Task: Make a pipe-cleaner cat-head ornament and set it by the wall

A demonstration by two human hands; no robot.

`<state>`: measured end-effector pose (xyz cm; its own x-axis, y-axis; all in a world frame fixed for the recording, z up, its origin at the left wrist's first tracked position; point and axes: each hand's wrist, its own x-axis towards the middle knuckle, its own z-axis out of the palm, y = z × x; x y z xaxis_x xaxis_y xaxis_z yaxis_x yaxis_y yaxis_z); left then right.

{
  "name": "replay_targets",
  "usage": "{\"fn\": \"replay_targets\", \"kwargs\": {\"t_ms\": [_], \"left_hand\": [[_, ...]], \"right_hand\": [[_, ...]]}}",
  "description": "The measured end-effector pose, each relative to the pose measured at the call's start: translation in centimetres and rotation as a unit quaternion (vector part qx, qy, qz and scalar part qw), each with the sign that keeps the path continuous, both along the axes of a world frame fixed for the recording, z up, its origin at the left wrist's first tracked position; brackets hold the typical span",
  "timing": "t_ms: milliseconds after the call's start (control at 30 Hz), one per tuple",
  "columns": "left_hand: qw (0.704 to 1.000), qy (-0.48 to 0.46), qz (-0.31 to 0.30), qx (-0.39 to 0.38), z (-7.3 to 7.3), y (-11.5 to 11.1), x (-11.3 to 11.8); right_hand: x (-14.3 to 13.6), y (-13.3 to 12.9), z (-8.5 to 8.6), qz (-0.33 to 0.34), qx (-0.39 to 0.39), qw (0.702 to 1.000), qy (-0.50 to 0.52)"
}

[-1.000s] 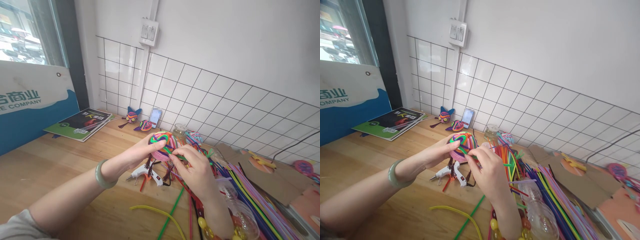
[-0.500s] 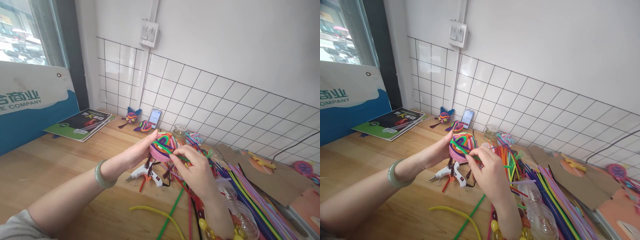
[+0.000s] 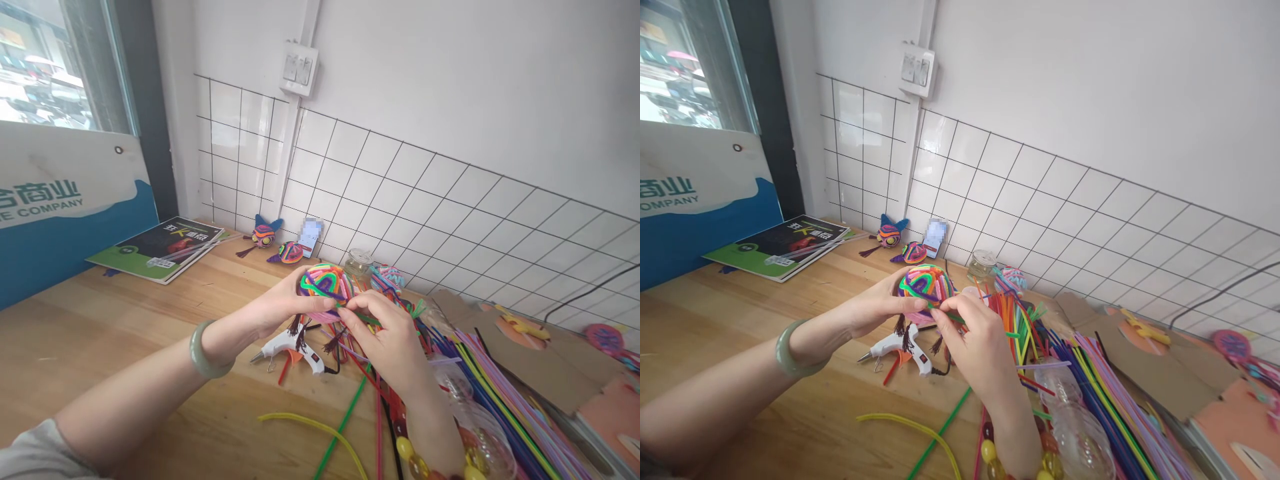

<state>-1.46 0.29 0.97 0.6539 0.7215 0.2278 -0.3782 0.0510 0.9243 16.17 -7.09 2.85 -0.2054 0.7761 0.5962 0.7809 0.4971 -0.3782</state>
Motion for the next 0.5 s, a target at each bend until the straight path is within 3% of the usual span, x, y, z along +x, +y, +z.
{"fn": "replay_targets", "kwargs": {"t_ms": [167,500], "left_hand": [[0.999,-0.009,0.008,-0.038,-0.22,-0.02,-0.04],[0.999,-0.013,0.045,-0.014,-0.19,-0.12,-0.01]], "right_hand": [[-0.24,0.02,-0.12,-0.003,0.022,1.000,0.013],[-0.66,0.10,-0.11,-0.010,0.029,0.999,0.032]]}}
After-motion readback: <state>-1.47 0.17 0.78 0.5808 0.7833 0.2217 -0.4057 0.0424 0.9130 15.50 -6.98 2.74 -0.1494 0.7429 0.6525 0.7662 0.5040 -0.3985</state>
